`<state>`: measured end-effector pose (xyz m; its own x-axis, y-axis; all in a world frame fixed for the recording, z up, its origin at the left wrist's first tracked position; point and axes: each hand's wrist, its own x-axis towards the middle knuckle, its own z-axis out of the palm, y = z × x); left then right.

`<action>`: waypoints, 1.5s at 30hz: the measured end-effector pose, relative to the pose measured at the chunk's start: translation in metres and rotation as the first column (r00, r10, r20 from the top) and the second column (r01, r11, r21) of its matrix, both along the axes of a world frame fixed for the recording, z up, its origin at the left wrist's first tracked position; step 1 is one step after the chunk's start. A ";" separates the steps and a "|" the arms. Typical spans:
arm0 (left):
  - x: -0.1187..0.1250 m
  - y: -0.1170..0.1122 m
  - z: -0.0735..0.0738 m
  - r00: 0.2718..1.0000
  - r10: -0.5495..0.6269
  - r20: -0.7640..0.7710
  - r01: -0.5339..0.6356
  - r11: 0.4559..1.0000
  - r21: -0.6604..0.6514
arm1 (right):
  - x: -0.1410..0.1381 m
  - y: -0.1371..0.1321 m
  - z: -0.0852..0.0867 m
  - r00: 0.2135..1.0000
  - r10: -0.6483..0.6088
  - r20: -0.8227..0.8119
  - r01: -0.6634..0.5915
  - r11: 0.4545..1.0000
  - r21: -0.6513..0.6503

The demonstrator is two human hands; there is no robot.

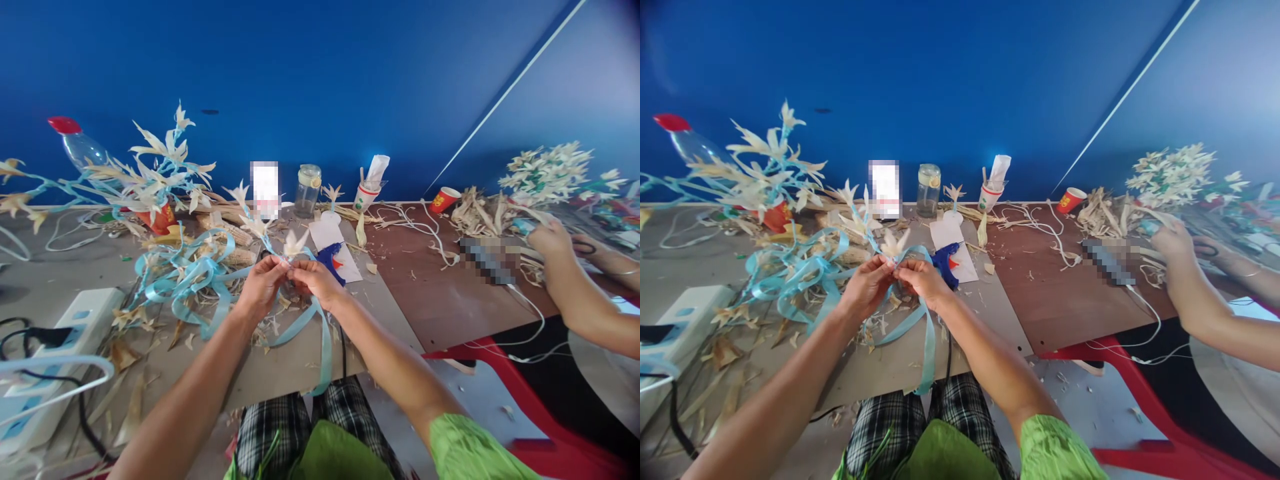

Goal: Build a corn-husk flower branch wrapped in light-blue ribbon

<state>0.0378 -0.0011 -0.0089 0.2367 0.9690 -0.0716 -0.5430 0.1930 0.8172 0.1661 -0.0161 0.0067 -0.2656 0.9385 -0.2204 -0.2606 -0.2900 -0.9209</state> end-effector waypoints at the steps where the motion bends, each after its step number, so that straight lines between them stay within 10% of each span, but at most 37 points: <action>1: 0.001 0.000 -0.002 0.999 0.035 -0.040 -0.035 0.999 0.018 | -0.001 0.000 0.000 0.999 -0.022 0.028 0.022 1.000 0.005; 4: 0.002 -0.001 -0.003 0.989 0.082 -0.124 -0.078 0.996 0.040 | -0.004 -0.002 0.000 0.995 -0.068 0.068 0.066 0.997 0.035; 12: -0.011 -0.002 0.010 0.945 -0.286 0.161 0.296 0.955 -0.039 | 0.008 0.000 0.002 0.990 0.113 -0.088 -0.112 0.994 0.014; 28: -0.010 -0.002 0.009 0.958 -0.270 0.097 0.272 0.962 -0.002 | 0.007 -0.004 0.006 0.953 0.214 -0.213 -0.223 0.975 -0.019; 37: -0.007 -0.001 0.005 0.981 -0.180 0.067 0.183 0.982 -0.040 | -0.005 -0.003 0.000 0.994 -0.094 0.049 0.088 0.990 0.107; 45: -0.020 0.001 0.006 0.917 -0.385 0.107 0.381 0.923 0.052 | 0.008 -0.002 0.005 0.984 0.123 -0.128 -0.123 0.992 0.011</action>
<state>0.0183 -0.0003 -0.0031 0.5950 0.8037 0.0043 -0.5211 0.3818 0.7633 0.1741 -0.0183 0.0116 -0.4051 0.8976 -0.1740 -0.3392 -0.3243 -0.8830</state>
